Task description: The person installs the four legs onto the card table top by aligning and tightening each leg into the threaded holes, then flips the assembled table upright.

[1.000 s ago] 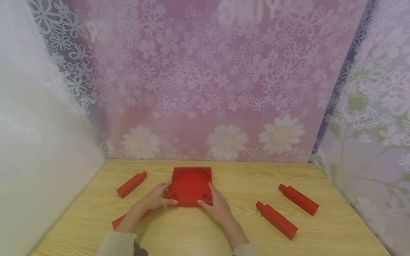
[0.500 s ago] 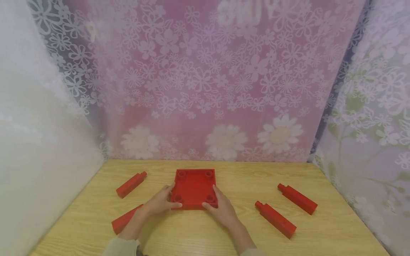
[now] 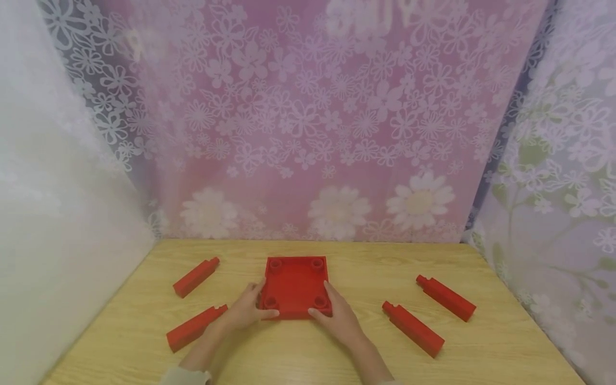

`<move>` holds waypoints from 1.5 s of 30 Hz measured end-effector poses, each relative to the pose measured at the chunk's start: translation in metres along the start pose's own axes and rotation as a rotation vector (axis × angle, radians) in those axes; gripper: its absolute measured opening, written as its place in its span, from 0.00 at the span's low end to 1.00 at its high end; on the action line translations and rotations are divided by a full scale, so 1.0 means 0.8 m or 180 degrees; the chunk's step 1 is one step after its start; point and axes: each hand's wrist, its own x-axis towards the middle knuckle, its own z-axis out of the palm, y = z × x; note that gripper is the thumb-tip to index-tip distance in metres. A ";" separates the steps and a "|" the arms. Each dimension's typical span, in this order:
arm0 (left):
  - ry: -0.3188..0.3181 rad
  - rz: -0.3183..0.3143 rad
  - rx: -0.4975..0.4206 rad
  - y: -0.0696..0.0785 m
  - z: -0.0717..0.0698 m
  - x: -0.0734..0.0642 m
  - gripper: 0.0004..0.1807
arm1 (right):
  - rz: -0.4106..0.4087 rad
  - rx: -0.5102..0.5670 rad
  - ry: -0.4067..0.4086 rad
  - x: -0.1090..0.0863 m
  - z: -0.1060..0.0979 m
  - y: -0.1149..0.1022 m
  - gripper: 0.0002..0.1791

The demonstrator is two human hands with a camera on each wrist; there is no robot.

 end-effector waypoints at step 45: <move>0.0557 0.0048 -0.0294 -0.002 0.051 -0.026 0.58 | 0.0195 -0.0084 0.0057 -0.048 -0.010 0.000 0.49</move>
